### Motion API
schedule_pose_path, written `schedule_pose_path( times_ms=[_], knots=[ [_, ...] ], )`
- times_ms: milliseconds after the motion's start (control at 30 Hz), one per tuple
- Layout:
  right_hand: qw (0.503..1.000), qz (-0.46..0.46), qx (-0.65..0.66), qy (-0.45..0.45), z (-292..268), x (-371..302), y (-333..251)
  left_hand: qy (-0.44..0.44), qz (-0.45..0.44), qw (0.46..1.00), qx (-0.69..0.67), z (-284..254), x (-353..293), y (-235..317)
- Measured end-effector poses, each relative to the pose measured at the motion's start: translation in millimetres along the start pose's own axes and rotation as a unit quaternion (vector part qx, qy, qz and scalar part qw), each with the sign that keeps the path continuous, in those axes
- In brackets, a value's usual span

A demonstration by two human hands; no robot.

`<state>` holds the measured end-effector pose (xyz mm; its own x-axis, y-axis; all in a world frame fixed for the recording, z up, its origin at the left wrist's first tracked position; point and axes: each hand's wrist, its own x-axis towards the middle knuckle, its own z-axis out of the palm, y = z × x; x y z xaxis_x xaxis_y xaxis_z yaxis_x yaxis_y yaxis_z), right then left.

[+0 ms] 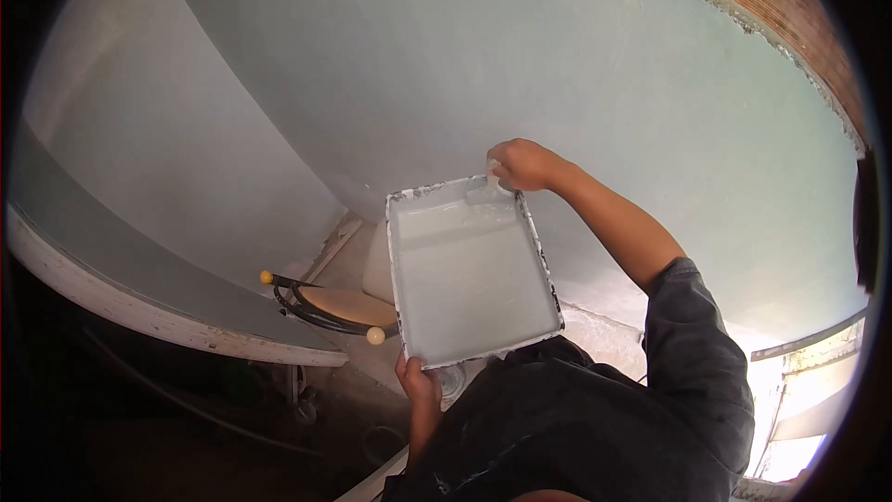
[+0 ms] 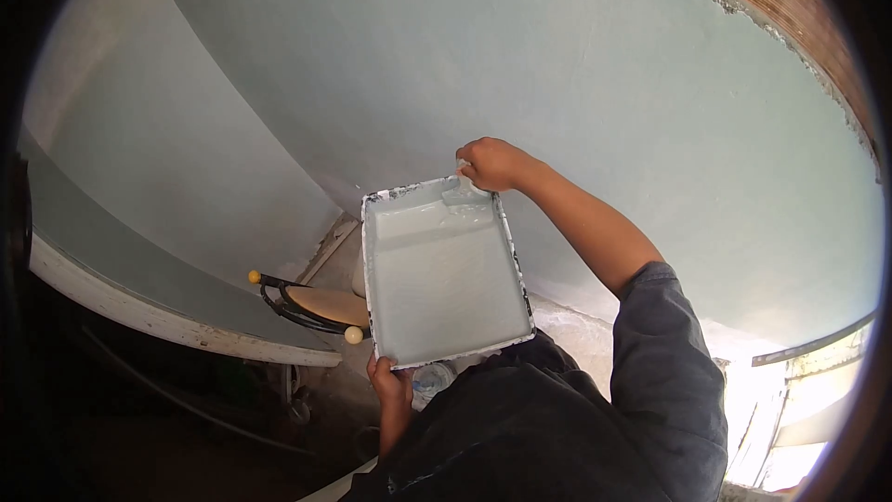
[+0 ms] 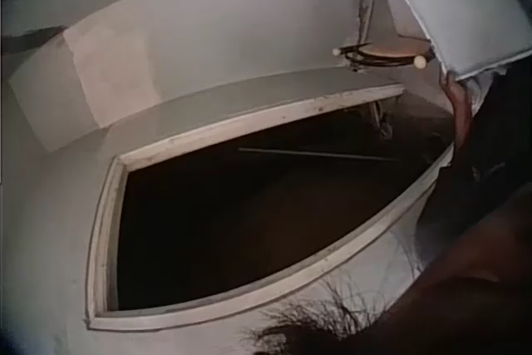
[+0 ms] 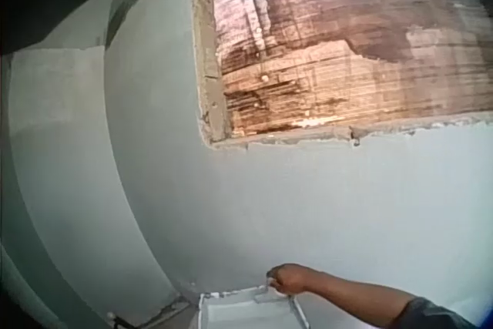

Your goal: The recorder is thinning white paint by adding water from a plastic bottle into a paint tray and a bucket.

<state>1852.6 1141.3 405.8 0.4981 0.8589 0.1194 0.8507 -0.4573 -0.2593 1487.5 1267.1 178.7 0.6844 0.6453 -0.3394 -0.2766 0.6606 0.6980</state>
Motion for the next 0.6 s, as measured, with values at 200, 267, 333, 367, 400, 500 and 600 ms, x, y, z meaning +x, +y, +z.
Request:
schedule_pose_path(
  times_ms=[200, 267, 333, 367, 400, 500, 600],
  knots=[
    [0.996, 0.063, 0.060, 0.025, 16, -2, 5, 0.008, 0.000, 1.000, -0.001, 3, 3, 0],
    [0.993, 0.080, 0.078, 0.040, 25, 2, 8, 0.000, 0.003, 1.000, 0.004, 0, 6, -1],
    [0.988, 0.110, 0.098, 0.048, 32, 9, 12, -0.006, 0.007, 1.000, 0.008, -7, 11, -1],
    [0.988, 0.109, 0.098, 0.047, 34, 10, 13, -0.016, -0.007, 1.000, 0.019, -13, 13, -1],
    [0.978, 0.134, 0.150, 0.048, 36, 12, 14, -0.026, -0.021, 0.999, 0.030, -18, 15, -2],
    [0.959, 0.159, 0.228, 0.056, 33, 17, 14, -0.015, -0.020, 0.999, 0.029, -14, 15, -6],
    [0.951, 0.141, 0.260, 0.085, 19, 22, 1, -0.018, -0.022, 1.000, 0.007, -20, 16, -12]
  ],
)
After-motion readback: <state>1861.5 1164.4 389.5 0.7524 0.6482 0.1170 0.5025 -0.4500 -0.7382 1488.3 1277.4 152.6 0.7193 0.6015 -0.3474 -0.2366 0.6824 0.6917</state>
